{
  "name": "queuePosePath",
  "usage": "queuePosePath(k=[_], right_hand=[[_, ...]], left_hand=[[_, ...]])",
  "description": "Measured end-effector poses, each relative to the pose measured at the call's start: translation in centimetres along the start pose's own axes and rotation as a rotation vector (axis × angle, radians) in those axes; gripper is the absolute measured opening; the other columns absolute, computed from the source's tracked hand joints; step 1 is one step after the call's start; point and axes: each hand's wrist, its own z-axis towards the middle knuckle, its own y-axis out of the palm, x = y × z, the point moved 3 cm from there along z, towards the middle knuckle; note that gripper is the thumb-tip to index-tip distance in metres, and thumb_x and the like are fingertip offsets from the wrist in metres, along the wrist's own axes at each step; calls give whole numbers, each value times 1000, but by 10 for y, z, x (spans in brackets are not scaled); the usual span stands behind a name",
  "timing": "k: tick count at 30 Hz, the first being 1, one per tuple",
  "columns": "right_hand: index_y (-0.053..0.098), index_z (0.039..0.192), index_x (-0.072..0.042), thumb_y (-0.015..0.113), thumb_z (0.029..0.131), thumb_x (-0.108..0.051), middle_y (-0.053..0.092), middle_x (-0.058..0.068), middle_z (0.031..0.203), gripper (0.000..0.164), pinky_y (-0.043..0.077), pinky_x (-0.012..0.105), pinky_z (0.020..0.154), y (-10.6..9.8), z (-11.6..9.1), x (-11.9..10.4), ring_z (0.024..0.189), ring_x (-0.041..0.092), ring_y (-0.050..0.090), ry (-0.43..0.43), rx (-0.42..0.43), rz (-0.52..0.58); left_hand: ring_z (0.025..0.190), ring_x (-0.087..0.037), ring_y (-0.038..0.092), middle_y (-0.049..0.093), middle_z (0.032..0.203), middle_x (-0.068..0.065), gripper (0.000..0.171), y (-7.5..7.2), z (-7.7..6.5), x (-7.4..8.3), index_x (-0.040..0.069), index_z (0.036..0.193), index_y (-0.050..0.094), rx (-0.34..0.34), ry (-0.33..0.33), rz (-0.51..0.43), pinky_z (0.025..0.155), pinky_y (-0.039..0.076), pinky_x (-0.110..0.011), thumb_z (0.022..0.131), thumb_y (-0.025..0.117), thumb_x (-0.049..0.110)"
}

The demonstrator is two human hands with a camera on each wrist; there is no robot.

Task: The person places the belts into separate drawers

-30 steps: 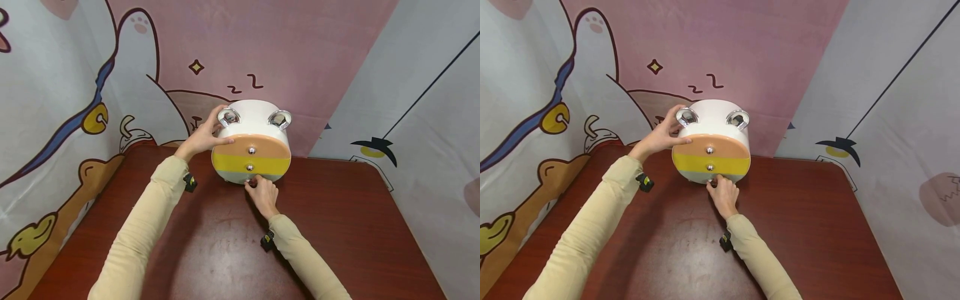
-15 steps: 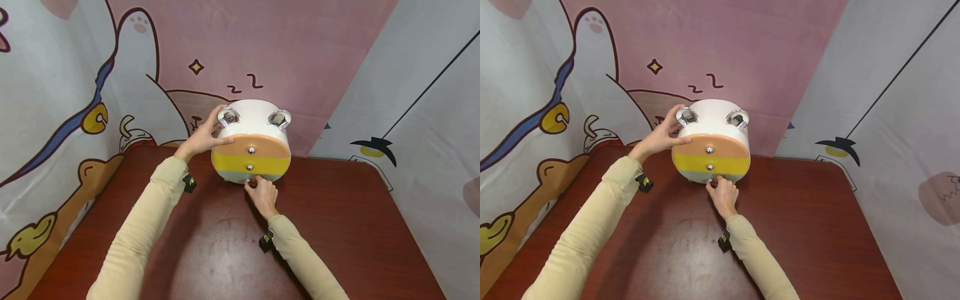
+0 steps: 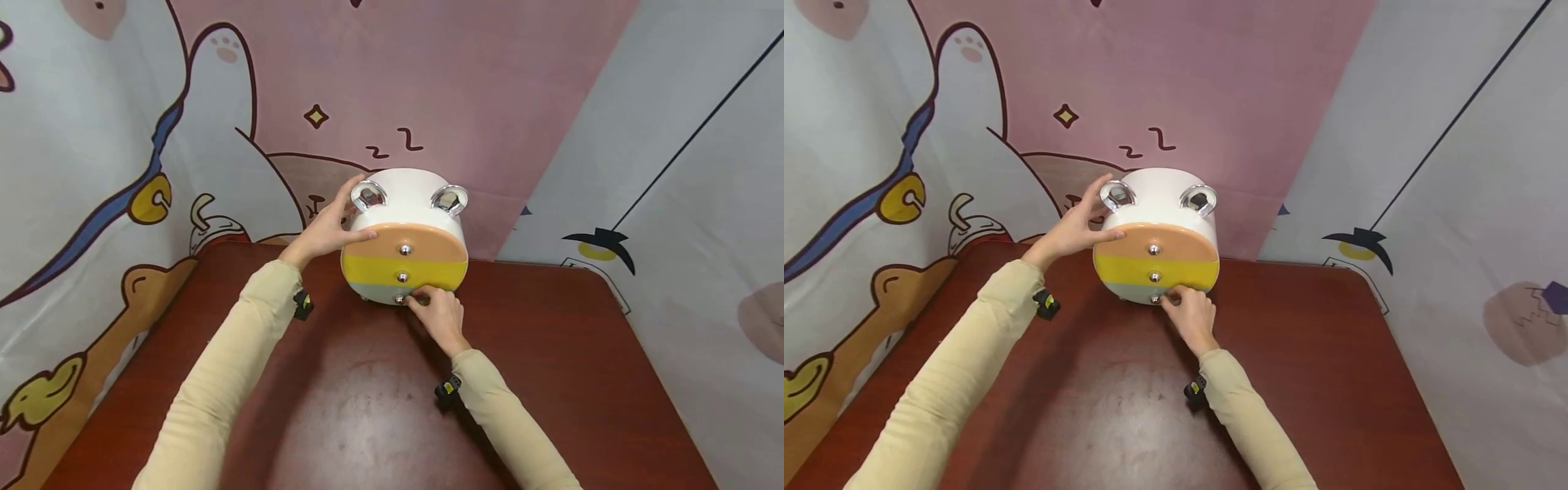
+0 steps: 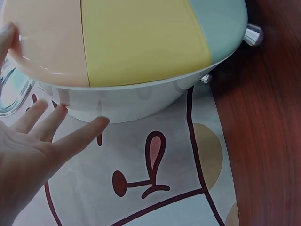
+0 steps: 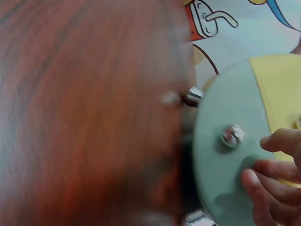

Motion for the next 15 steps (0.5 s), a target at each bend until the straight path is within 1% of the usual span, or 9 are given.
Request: queuePosePath(k=[4, 6, 11, 13, 15], right_hand=[[70, 85, -20, 70, 76, -31, 67, -4, 80, 14, 45, 37, 53, -14, 5, 6, 66, 19, 62, -55, -18, 41], [70, 86, -18, 69, 76, -29, 67, -4, 81, 14, 46, 36, 54, -21, 6, 9, 66, 16, 62, -86, -26, 42], [70, 89, -17, 69, 77, -25, 67, -4, 82, 14, 47, 33, 54, -38, 9, 15, 64, 12, 61, -140, -34, 24], [70, 90, -17, 69, 77, -23, 67, -4, 82, 14, 46, 32, 53, -46, 10, 17, 62, 11, 61, -146, -30, 22], [70, 90, -17, 69, 77, -22, 67, -5, 82, 14, 46, 31, 53, -54, 12, 21, 62, 9, 60, -148, -22, 14]], left_hand=[[120, -40, 35, 26, 139, -18, 95, -4, -7, 13, 27, 143, 5, -9, 3, -7, 94, 32, -50, 76, 72, 21], [118, -40, 37, 28, 137, -22, 95, -6, -10, 10, 24, 144, 3, -12, -10, 17, 93, 33, -51, 77, 71, 22], [117, -35, 41, 34, 133, -18, 93, -10, -15, -23, 34, 142, 3, 10, -56, 65, 91, 36, -49, 77, 69, 34], [117, -33, 40, 36, 131, -14, 90, -12, -18, -32, 37, 141, 5, 16, -75, 67, 91, 36, -49, 76, 69, 37], [118, -33, 39, 37, 131, -13, 87, -13, -23, -37, 38, 141, 7, 17, -85, 59, 91, 34, -51, 77, 67, 39]])
